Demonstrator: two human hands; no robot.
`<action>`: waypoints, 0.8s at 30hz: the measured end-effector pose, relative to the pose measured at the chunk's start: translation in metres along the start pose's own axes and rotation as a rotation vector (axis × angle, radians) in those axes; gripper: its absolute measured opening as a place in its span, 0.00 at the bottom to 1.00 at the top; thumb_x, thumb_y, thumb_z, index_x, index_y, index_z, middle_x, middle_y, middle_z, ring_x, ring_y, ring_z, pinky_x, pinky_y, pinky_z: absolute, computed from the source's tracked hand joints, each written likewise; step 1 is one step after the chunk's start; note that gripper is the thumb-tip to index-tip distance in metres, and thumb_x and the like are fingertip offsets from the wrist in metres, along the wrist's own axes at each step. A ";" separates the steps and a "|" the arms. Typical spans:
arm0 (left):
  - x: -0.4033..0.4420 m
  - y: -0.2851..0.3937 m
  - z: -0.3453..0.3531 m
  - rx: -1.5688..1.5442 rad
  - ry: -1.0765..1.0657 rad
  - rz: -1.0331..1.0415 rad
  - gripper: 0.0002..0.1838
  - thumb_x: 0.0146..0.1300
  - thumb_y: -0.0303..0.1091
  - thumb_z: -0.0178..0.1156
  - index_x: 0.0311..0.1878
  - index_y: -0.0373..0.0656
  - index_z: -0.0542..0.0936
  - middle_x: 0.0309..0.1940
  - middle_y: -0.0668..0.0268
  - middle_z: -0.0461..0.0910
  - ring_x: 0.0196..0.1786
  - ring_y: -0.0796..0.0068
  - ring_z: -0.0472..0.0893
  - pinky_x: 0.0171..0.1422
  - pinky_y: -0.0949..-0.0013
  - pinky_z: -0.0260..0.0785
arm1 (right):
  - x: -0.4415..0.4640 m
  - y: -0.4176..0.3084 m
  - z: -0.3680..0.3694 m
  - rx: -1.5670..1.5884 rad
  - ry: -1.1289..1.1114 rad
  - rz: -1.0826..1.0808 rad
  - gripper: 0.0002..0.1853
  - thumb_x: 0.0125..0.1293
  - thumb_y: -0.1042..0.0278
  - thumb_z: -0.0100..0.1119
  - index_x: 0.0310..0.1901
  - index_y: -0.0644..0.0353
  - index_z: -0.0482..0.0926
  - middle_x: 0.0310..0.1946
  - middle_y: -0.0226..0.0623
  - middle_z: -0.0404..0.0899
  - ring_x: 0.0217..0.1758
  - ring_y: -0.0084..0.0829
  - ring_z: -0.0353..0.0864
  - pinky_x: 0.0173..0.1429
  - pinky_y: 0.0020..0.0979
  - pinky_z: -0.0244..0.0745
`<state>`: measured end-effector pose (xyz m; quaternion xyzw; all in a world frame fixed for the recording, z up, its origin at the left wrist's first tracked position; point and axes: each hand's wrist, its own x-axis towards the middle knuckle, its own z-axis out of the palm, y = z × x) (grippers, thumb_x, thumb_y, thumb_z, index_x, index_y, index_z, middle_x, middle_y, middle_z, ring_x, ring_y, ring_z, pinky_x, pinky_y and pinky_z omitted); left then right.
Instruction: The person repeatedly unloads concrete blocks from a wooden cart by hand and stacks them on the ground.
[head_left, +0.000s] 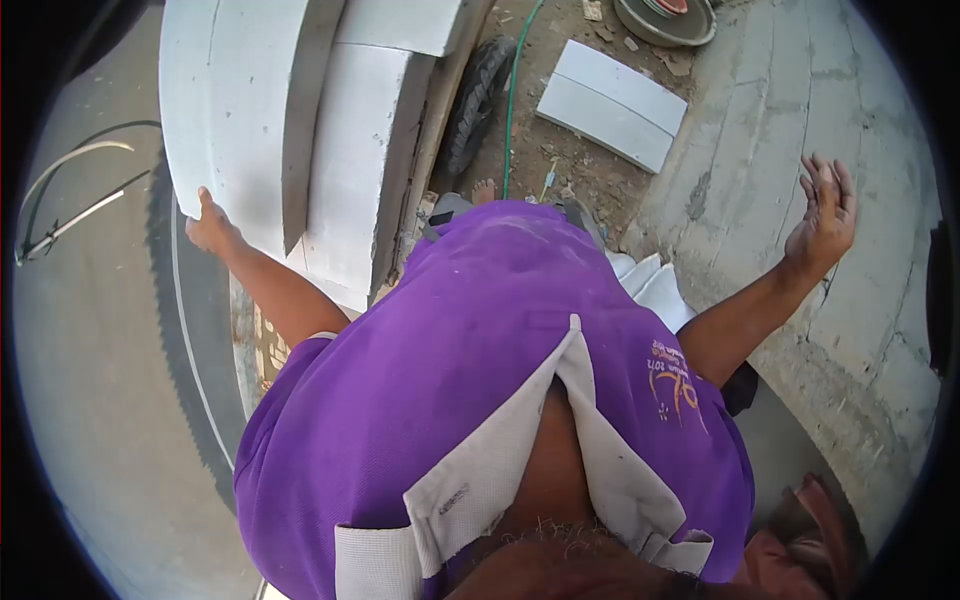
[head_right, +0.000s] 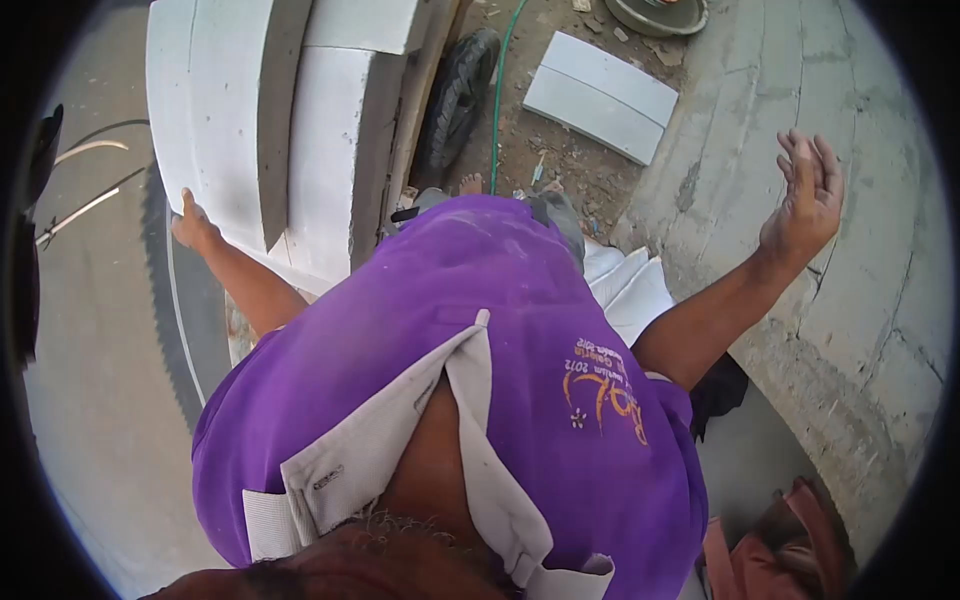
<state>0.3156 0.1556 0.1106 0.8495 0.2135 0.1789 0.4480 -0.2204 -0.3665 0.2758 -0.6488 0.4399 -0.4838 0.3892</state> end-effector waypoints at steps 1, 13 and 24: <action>0.016 -0.048 0.002 -0.103 0.013 -0.086 0.42 0.50 0.41 0.78 0.58 0.19 0.70 0.45 0.48 0.81 0.43 0.58 0.83 0.46 0.59 0.77 | 0.004 -0.002 -0.006 0.018 0.005 -0.020 0.22 0.68 0.71 0.61 0.58 0.76 0.69 0.48 0.50 0.83 0.51 0.40 0.85 0.56 0.32 0.75; 0.046 -0.188 0.000 0.109 -0.339 -0.581 0.29 0.53 0.51 0.75 0.48 0.38 0.79 0.45 0.55 0.80 0.33 0.63 0.80 0.29 0.70 0.72 | 0.028 -0.011 0.005 0.012 -0.050 -0.164 0.16 0.66 0.66 0.62 0.51 0.66 0.78 0.39 0.37 0.84 0.44 0.27 0.83 0.47 0.25 0.74; 0.028 -0.170 -0.015 0.134 -0.498 -0.706 0.44 0.54 0.63 0.70 0.67 0.48 0.68 0.63 0.55 0.68 0.64 0.56 0.70 0.65 0.55 0.69 | 0.042 0.114 -0.005 0.063 -0.215 0.231 0.23 0.66 0.64 0.65 0.55 0.72 0.74 0.45 0.46 0.84 0.51 0.33 0.83 0.56 0.28 0.73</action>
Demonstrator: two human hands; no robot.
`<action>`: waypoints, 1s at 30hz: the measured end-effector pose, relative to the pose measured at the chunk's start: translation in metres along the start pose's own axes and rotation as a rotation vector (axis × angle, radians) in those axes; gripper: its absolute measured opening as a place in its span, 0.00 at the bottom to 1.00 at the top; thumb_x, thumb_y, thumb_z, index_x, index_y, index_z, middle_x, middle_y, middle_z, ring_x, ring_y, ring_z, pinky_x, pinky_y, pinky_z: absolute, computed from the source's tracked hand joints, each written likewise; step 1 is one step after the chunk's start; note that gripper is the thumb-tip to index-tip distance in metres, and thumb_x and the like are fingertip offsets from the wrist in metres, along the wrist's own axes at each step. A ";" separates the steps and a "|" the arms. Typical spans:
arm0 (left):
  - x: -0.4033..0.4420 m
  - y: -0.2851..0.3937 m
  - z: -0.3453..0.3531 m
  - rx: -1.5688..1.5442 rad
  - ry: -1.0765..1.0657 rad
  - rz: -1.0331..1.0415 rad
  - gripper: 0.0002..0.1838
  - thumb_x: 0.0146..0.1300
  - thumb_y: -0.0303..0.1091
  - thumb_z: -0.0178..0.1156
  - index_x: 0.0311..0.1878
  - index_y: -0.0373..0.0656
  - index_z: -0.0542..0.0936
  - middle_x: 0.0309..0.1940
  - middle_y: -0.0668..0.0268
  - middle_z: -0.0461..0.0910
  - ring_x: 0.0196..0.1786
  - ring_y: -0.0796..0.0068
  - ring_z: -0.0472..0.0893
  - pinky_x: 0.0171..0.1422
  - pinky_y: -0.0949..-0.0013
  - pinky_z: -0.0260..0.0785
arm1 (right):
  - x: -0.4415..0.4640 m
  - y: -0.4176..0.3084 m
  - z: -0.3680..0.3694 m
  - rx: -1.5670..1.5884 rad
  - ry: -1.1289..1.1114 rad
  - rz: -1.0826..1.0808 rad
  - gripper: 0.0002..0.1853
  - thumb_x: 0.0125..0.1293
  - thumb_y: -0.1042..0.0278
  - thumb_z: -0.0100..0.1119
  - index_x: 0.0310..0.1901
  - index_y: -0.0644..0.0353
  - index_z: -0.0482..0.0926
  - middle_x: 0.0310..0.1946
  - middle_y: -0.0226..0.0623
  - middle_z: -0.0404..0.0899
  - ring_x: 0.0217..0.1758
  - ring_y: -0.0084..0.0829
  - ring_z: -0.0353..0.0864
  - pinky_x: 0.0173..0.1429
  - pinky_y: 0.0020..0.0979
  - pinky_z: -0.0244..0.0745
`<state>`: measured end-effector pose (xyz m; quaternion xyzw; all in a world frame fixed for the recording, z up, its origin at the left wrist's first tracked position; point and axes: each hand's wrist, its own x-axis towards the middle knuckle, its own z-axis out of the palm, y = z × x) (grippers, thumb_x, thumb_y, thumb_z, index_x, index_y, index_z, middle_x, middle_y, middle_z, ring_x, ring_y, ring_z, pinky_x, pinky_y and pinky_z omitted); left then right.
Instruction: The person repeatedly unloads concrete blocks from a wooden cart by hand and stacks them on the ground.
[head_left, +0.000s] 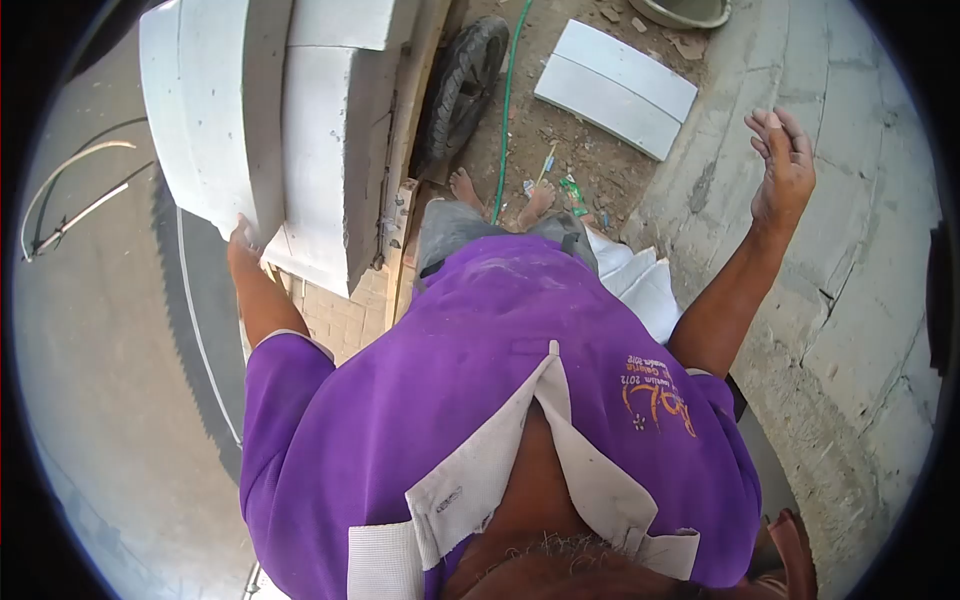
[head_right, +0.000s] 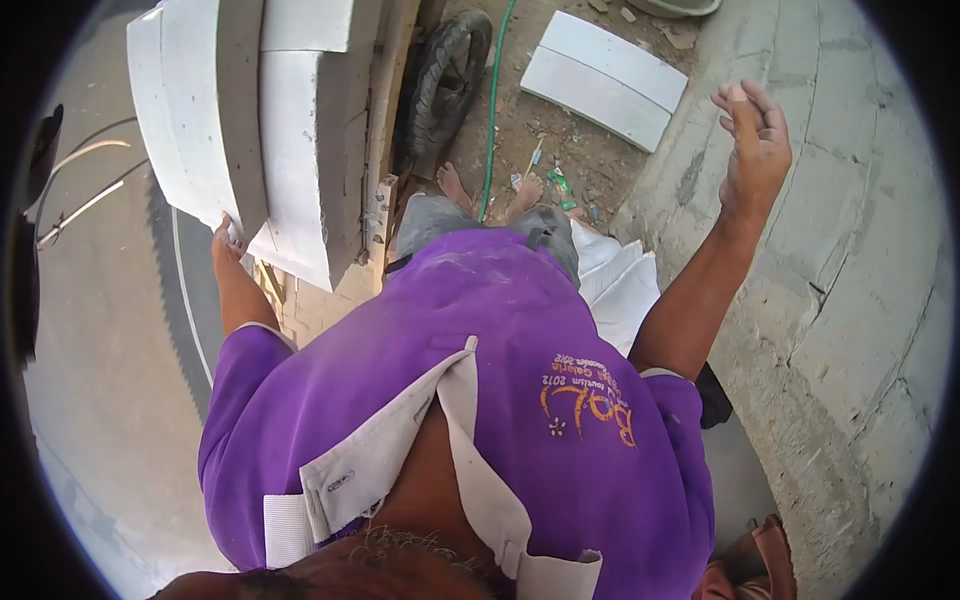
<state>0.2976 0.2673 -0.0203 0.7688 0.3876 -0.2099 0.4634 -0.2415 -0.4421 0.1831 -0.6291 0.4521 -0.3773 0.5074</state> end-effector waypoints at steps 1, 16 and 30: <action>-0.008 -0.001 0.005 -0.029 0.047 0.009 0.38 0.59 0.58 0.68 0.65 0.43 0.71 0.62 0.57 0.71 0.62 0.56 0.73 0.63 0.53 0.69 | 0.003 -0.002 0.027 -0.018 -0.055 0.014 0.23 0.66 0.63 0.65 0.56 0.71 0.75 0.46 0.45 0.83 0.53 0.32 0.82 0.56 0.29 0.73; 0.040 0.001 -0.019 -0.517 -0.035 0.231 0.46 0.59 0.61 0.66 0.63 0.24 0.68 0.57 0.44 0.75 0.57 0.48 0.78 0.61 0.47 0.71 | 0.031 -0.133 0.528 -0.421 -0.643 -0.800 0.37 0.61 0.42 0.63 0.59 0.70 0.75 0.55 0.58 0.79 0.61 0.50 0.78 0.64 0.40 0.71; 0.044 -0.001 -0.007 -0.687 -0.237 0.173 0.44 0.62 0.62 0.62 0.68 0.33 0.67 0.68 0.48 0.67 0.69 0.51 0.68 0.75 0.52 0.55 | 0.010 -0.136 0.638 -0.756 -0.731 -0.656 0.30 0.61 0.43 0.63 0.56 0.60 0.80 0.53 0.50 0.82 0.60 0.47 0.78 0.62 0.41 0.72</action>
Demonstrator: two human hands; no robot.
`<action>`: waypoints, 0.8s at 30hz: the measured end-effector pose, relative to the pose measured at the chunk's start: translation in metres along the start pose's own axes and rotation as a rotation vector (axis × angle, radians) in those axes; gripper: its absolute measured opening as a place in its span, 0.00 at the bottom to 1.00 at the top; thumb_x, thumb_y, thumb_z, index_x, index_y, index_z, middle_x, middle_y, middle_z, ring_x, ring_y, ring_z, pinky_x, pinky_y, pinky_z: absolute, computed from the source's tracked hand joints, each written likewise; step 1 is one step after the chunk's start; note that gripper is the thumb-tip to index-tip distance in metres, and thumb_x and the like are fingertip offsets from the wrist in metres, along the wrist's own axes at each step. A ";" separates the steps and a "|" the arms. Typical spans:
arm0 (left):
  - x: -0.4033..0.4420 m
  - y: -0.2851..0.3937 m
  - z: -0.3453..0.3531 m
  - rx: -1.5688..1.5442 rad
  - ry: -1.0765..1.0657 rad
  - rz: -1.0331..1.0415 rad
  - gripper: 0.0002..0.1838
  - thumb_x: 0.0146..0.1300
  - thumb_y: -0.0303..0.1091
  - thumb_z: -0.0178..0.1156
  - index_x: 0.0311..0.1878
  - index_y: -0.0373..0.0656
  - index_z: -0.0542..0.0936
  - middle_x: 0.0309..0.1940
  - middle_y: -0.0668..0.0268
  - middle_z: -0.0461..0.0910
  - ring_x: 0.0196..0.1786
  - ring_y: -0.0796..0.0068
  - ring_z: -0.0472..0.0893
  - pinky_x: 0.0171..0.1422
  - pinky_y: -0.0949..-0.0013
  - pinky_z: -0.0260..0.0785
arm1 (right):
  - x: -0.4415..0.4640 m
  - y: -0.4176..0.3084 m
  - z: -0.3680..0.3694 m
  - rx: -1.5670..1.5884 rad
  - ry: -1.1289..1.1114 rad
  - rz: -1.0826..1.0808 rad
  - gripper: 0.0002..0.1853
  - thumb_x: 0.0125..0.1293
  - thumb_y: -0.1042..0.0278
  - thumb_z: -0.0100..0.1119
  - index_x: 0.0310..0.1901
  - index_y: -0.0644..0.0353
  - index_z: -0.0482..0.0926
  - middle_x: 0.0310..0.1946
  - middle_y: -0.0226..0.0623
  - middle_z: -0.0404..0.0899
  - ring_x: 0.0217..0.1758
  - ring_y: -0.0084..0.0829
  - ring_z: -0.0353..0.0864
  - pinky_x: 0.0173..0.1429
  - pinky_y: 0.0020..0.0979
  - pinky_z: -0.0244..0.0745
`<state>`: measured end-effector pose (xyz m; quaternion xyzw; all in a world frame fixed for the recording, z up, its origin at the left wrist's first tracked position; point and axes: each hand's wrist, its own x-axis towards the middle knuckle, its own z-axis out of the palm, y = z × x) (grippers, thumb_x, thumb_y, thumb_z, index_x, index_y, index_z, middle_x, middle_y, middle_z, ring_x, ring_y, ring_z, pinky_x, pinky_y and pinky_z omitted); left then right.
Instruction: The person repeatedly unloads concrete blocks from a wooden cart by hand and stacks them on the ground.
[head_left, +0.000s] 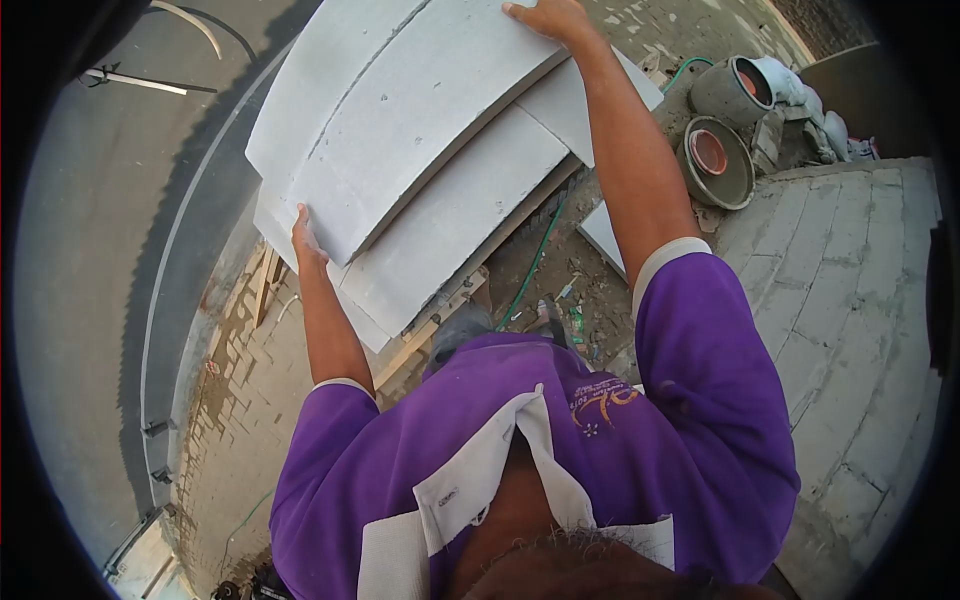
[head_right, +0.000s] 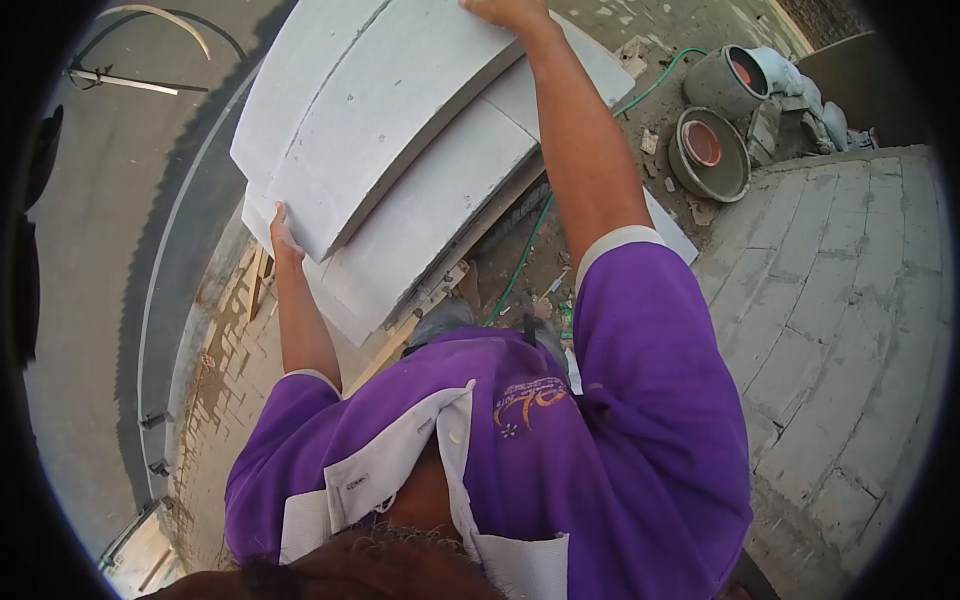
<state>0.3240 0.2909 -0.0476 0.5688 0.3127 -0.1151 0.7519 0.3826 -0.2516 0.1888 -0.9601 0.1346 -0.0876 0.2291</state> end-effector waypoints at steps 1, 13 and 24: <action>0.000 -0.003 -0.003 0.004 -0.004 -0.002 0.44 0.62 0.62 0.62 0.68 0.33 0.67 0.68 0.48 0.67 0.69 0.51 0.68 0.75 0.52 0.55 | -0.006 0.005 0.001 0.000 0.002 0.006 0.30 0.61 0.43 0.63 0.56 0.60 0.80 0.53 0.50 0.82 0.60 0.47 0.78 0.62 0.41 0.72; -0.059 -0.055 -0.073 0.174 0.040 -0.054 0.40 0.57 0.52 0.71 0.64 0.34 0.68 0.57 0.54 0.76 0.60 0.56 0.76 0.67 0.54 0.66 | -0.289 0.026 0.005 0.089 -0.008 0.375 0.37 0.63 0.44 0.61 0.62 0.71 0.71 0.45 0.59 0.82 0.50 0.53 0.83 0.55 0.43 0.76; -0.053 -0.028 -0.071 0.363 -0.002 -0.100 0.44 0.60 0.59 0.67 0.69 0.34 0.66 0.65 0.58 0.71 0.64 0.58 0.72 0.70 0.57 0.61 | -0.273 0.089 0.018 1.141 -0.246 0.931 0.41 0.67 0.31 0.52 0.57 0.71 0.76 0.49 0.50 0.79 0.51 0.36 0.80 0.53 0.34 0.76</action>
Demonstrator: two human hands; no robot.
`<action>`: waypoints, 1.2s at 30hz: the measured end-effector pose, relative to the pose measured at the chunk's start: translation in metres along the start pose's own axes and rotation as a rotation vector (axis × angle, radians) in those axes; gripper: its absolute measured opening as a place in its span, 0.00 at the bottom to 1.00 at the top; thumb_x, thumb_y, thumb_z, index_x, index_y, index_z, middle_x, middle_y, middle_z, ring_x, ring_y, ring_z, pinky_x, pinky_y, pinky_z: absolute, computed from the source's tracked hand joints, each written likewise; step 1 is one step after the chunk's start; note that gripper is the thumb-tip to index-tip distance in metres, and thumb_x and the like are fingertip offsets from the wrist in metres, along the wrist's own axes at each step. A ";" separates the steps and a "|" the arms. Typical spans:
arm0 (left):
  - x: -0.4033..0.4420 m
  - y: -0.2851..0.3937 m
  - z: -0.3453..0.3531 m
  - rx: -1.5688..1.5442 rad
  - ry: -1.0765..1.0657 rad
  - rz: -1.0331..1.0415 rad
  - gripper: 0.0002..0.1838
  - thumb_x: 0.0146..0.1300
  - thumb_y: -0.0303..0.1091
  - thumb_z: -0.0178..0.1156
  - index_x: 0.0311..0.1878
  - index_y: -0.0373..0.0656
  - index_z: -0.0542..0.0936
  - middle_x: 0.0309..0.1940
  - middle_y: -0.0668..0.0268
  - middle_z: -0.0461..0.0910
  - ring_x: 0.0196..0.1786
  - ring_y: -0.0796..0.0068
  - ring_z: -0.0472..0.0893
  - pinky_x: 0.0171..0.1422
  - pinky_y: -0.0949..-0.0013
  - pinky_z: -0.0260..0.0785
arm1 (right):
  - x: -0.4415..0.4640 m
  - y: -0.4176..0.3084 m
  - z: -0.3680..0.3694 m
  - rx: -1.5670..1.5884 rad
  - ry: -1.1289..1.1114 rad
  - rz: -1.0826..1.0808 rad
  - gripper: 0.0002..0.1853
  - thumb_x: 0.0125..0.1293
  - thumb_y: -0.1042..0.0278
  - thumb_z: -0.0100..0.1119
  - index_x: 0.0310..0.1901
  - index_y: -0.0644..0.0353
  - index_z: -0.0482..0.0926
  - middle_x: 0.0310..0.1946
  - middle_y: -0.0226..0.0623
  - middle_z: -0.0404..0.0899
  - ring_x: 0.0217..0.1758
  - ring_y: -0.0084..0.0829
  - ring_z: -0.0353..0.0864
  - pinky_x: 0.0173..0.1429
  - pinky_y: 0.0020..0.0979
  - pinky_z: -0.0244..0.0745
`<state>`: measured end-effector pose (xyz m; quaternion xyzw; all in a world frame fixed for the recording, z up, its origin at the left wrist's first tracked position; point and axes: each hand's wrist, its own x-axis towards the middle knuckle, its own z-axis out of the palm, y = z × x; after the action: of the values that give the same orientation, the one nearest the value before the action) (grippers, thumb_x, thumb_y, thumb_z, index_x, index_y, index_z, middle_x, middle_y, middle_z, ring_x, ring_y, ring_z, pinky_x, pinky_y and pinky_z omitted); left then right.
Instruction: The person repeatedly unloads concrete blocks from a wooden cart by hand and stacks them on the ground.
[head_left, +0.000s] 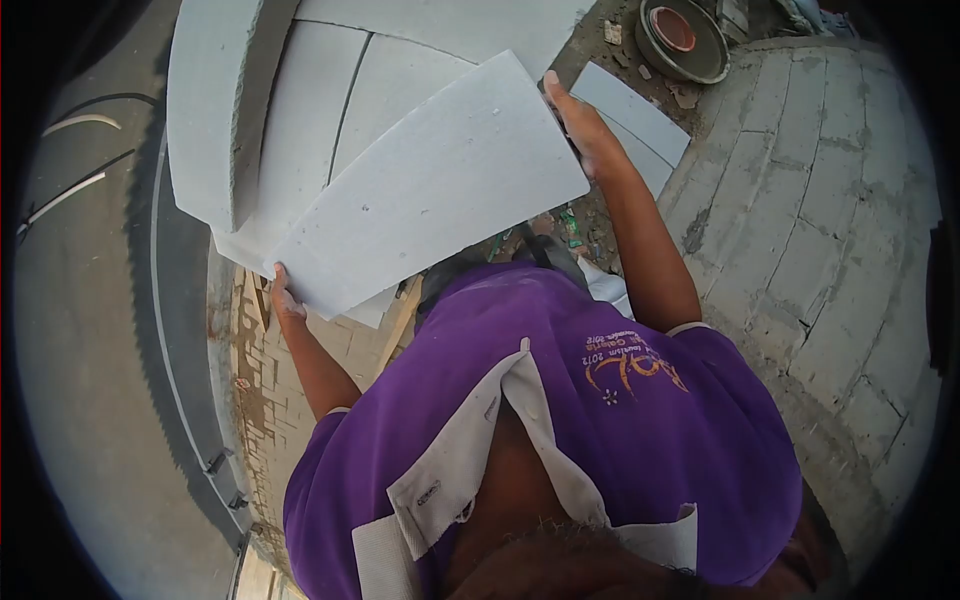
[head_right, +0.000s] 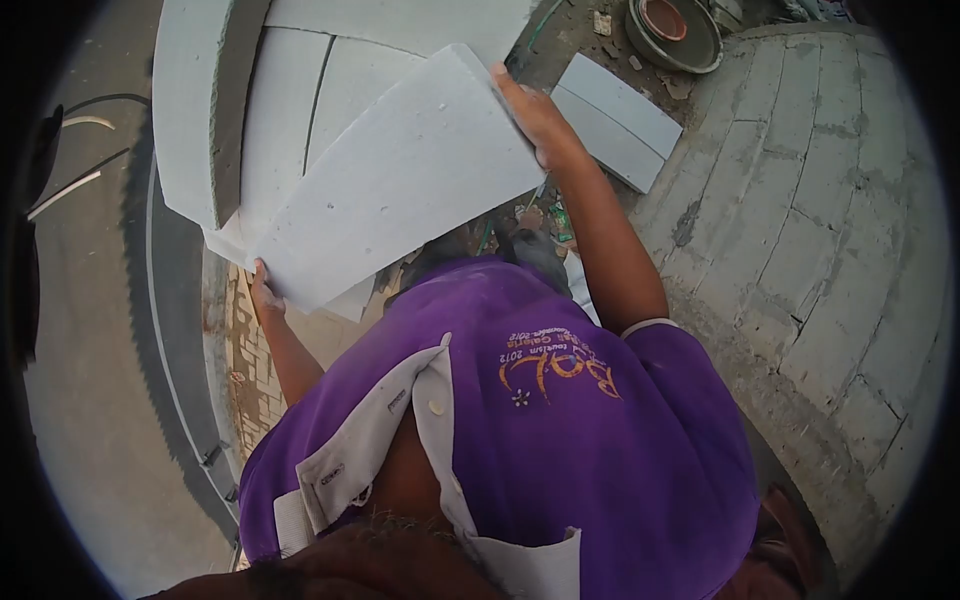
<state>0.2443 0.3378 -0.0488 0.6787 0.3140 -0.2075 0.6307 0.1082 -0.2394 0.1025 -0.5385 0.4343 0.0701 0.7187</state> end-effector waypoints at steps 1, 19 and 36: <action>0.001 0.000 0.002 0.039 -0.043 -0.011 0.44 0.60 0.59 0.67 0.69 0.34 0.66 0.65 0.58 0.71 0.64 0.58 0.72 0.70 0.57 0.61 | 0.001 -0.004 0.001 -0.063 0.011 0.015 0.41 0.66 0.31 0.52 0.56 0.71 0.77 0.47 0.50 0.80 0.49 0.36 0.81 0.52 0.35 0.77; -0.153 -0.046 0.149 0.232 -0.028 0.107 0.42 0.63 0.64 0.60 0.67 0.36 0.69 0.65 0.54 0.72 0.64 0.58 0.73 0.66 0.57 0.65 | -0.117 0.095 -0.238 0.029 0.272 -0.128 0.38 0.69 0.32 0.47 0.50 0.68 0.80 0.45 0.47 0.82 0.49 0.35 0.79 0.56 0.33 0.71; -0.227 -0.163 0.431 0.622 -0.448 0.058 0.36 0.62 0.52 0.67 0.62 0.31 0.72 0.55 0.58 0.77 0.55 0.65 0.76 0.64 0.61 0.65 | -0.220 0.308 -0.487 0.622 0.625 0.119 0.39 0.75 0.34 0.34 0.71 0.62 0.62 0.64 0.44 0.71 0.65 0.38 0.72 0.66 0.38 0.69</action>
<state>0.0185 -0.1235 -0.0644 0.7841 0.0711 -0.4180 0.4532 -0.4690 -0.4388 0.0156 -0.2663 0.6613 -0.1887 0.6754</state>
